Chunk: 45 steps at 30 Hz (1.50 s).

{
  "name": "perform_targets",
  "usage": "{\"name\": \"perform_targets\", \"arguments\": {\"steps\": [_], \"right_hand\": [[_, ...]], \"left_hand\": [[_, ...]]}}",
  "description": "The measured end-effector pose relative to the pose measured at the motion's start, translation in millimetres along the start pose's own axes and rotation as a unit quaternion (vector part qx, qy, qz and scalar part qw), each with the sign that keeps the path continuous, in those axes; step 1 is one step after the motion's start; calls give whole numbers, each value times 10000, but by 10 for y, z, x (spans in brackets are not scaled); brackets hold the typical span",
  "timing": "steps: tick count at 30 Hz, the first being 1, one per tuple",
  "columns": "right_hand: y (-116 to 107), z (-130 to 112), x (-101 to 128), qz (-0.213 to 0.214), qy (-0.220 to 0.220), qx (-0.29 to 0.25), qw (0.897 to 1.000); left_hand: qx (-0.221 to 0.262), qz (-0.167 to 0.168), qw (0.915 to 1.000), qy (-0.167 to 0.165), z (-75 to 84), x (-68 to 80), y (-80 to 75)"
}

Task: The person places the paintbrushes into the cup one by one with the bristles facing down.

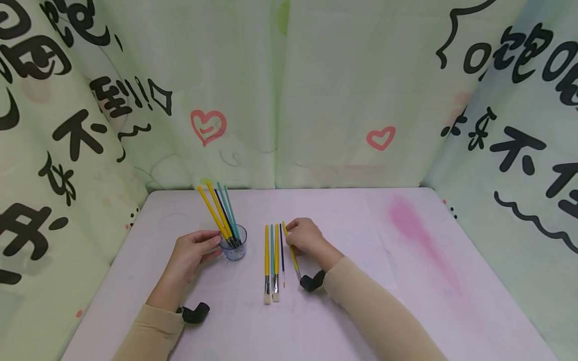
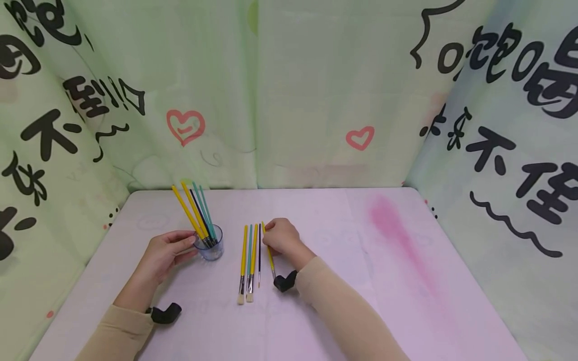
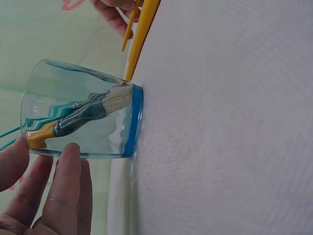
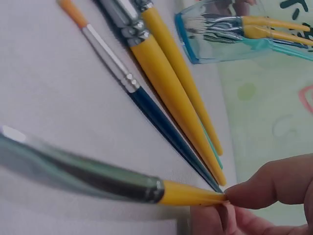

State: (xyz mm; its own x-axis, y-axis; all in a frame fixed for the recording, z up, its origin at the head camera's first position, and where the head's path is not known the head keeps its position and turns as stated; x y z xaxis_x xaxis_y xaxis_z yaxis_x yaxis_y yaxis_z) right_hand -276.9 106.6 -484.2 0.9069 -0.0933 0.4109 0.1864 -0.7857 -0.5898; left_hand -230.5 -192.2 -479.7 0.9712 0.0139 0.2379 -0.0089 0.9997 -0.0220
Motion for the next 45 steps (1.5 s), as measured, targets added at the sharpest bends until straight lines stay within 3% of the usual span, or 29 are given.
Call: {"name": "perform_targets", "arguments": {"steps": [7,15,24,31,38,42,45], "right_hand": [[-36,66,-37,-343,-75,-1106,9932],[-83,11,-29,-218,-160,-2054,9783],[-110,-247,97,-33,-876,-2716,9584],[-71,-493,211,191,-1543,-3494,9240],[0,-782,278,586,-1844,-4235,8850],[53,-923,309,649,-2167,-4495,8641],[107,-1005,325,660,-2438,-4542,8543]], "left_hand": [[69,-40,10000,58,-6,-3,-9],[8,-30,10000,34,-10,-10,-23],[22,-19,10000,12,-11,-15,-28],[26,-44,10000,26,-12,-22,-24],[25,-35,10000,49,1,-24,-21],[47,-43,10000,53,0,-20,-12],[33,-50,10000,68,3,-14,-11]]}}
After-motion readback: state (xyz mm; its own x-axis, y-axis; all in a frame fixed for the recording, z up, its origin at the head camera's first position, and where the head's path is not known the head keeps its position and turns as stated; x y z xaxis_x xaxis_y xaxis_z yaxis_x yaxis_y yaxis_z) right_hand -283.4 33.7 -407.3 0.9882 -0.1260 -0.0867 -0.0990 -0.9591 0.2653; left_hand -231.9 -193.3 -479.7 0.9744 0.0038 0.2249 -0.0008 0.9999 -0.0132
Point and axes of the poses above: each hand's wrist, its own x-axis away from the middle knuckle, its own y-axis out of the palm, z = x × y, the point moved 1 cm from there along -x, towards the middle knuckle, and after that the axes turned 4 degrees about y, right-handed, at the moved point
